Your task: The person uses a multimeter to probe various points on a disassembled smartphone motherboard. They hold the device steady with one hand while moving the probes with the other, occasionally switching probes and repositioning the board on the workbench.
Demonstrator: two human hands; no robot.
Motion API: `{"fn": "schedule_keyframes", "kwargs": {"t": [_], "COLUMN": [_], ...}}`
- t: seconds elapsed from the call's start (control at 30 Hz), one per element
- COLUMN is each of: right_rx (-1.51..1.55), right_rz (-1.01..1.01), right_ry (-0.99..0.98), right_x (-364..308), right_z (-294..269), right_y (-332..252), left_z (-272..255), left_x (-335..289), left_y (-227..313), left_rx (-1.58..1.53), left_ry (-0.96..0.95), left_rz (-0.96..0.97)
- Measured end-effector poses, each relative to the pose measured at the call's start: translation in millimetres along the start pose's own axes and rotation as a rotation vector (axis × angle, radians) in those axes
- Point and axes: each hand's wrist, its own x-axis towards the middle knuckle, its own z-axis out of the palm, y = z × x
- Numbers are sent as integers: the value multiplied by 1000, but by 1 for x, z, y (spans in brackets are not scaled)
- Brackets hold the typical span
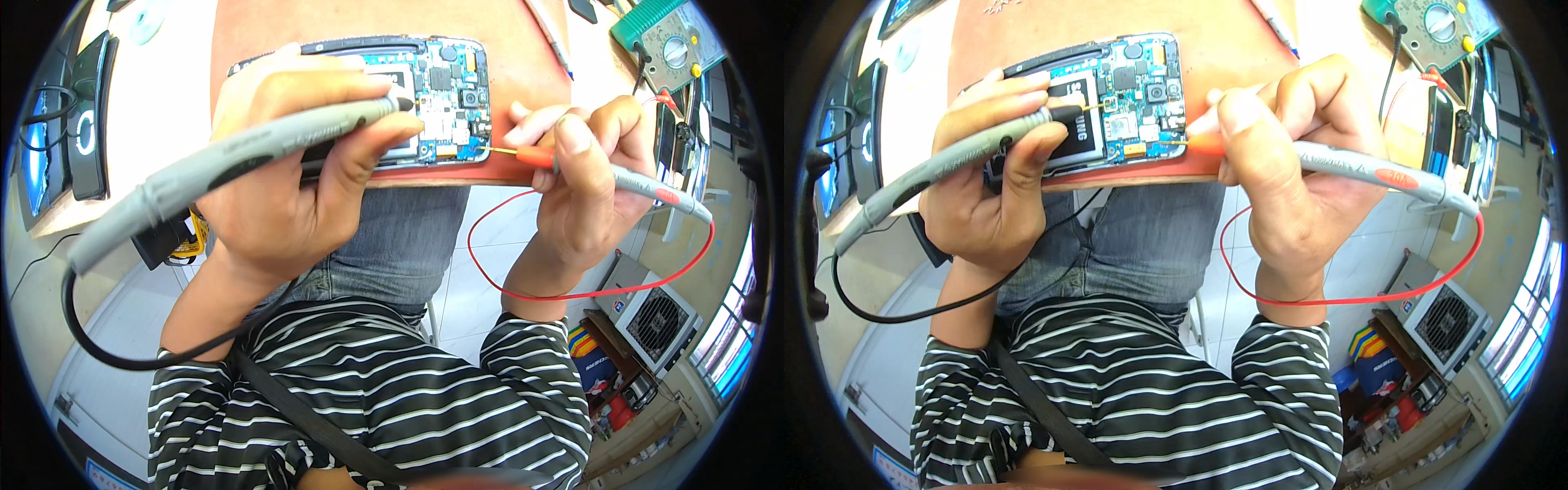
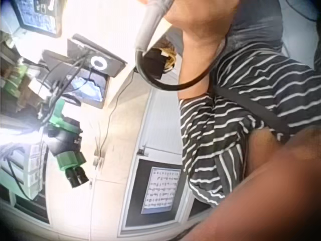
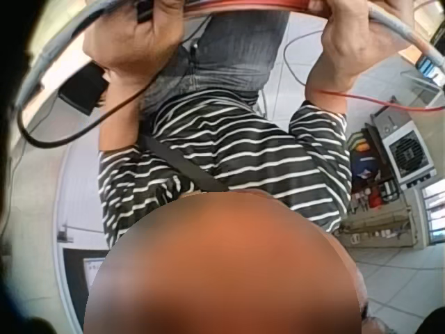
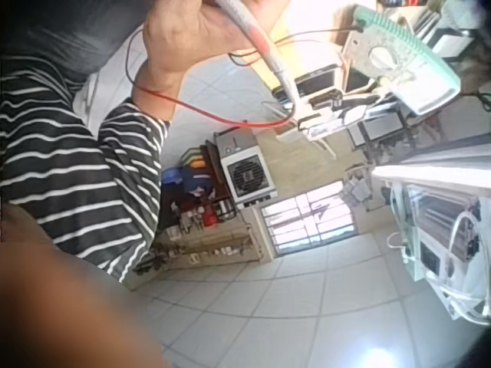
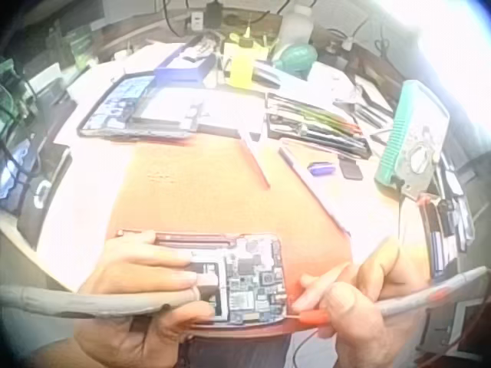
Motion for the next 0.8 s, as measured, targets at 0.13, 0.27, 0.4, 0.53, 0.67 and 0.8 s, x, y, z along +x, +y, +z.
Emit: {"fn": "schedule_keyframes", "kwargs": {"t": [0.13, 0.27, 0.4, 0.53, 0.67, 0.8], "right_rx": [40, -1, -508, -716, -751, -771], "right_rz": [-98, -414, -512, -386, -356, -388], "right_ry": [-81, -279, -287, -343, -368, -395], "right_x": [-5, -6, -12, -16, -14, -12], "right_z": [-3, -10, -6, 3, 7, 11], "right_y": [-4, -9, -11, -5, -2, -4], "left_z": [-3, -7, -4, 1, 0, -3], "left_x": [1, 0, -1, -2, -3, -5], "left_y": [1, -2, -5, -4, -4, -4], "left_rx": [25, 25, 32, -13, -4, 15], "left_ry": [-51, -101, -67, -22, -2, -30], "left_rz": [-11, -13, 21, 11, 4, -11]}}
